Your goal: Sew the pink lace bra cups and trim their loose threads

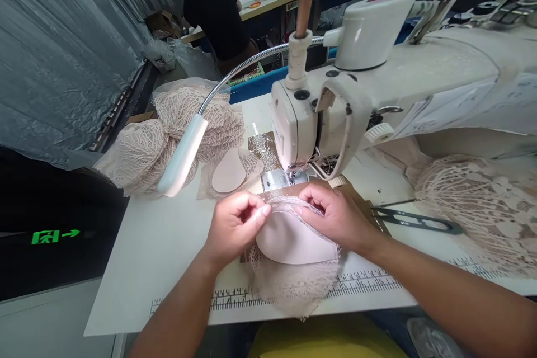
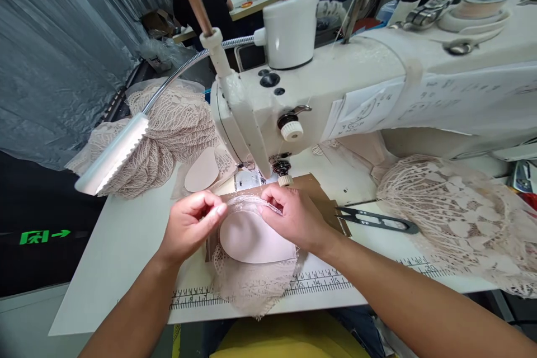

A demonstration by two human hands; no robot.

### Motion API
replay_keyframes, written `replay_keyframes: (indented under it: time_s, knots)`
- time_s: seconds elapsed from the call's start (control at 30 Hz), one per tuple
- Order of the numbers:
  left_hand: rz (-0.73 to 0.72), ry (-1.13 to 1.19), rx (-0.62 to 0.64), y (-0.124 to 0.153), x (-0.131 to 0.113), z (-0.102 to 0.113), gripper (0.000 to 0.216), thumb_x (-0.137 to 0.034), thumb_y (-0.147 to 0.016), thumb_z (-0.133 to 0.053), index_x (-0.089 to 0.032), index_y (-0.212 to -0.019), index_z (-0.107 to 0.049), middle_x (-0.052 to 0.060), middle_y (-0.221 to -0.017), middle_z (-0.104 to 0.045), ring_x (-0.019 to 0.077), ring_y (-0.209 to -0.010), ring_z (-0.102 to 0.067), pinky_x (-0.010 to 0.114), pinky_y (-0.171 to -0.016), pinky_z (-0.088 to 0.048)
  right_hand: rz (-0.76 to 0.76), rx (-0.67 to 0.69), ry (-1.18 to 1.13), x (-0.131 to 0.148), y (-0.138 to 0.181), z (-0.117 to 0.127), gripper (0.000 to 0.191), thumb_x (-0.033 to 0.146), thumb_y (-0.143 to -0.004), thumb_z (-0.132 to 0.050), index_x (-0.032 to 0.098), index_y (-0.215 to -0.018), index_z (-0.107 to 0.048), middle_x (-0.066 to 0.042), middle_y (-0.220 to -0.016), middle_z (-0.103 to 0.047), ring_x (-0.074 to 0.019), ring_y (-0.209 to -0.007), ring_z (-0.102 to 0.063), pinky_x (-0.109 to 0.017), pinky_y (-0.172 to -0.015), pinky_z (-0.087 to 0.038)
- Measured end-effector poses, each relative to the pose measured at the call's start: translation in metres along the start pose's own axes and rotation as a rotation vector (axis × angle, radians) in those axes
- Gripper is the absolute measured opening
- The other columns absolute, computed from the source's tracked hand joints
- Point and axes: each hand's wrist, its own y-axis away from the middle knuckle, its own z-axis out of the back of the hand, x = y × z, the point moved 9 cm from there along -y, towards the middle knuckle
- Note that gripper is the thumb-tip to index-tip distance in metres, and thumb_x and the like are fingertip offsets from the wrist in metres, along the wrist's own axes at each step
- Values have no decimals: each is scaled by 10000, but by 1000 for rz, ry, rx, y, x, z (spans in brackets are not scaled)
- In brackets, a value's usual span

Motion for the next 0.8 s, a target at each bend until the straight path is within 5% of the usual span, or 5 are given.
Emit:
replay_keyframes:
  time_s: [0.23,0.4,0.63,0.7,0.8]
  knots:
    - [115,415,366,10,2,-64,311,-351,-775,-661,-168,-1021,-611,81,-969,-602,203,-910,-566,304,-813,-461,207,189,-132,19,5,-15,71,237,-826,-525,201,-807,-584,-13,-766,-601,-138,-672,-533,-263,-603,-426]
    - [203,592,306,5,17,-63,280,-313,-756,-697,-145,-970,-629,71,-924,-619,180,-882,-568,288,-818,-451,328,269,-249,33,10,-16,226,162,-881,-415,200,-969,-619,-44,-954,-656,-174,-900,-591,-303,-801,-463]
    - [281,699,312,6,25,-62,158,-256,-763,-696,-133,-854,-659,32,-756,-617,116,-706,-549,218,-684,-438,288,69,-196,30,8,2,105,203,-806,-553,206,-895,-610,-58,-922,-618,-179,-803,-579,-314,-723,-479]
    - [318,726,427,14,21,-68,159,-260,-764,-693,-128,-850,-669,36,-740,-613,112,-681,-543,217,-662,-430,261,77,-223,26,8,5,279,272,-777,-612,202,-1046,-587,-94,-1104,-570,-210,-932,-567,-327,-778,-474]
    - [380,763,658,32,12,-77,254,-292,-746,-698,-125,-937,-685,57,-737,-621,124,-633,-546,233,-609,-426,190,335,-349,21,12,-10,607,379,-752,-659,221,-1300,-452,-90,-1176,-548,-230,-1049,-533,-332,-837,-455]
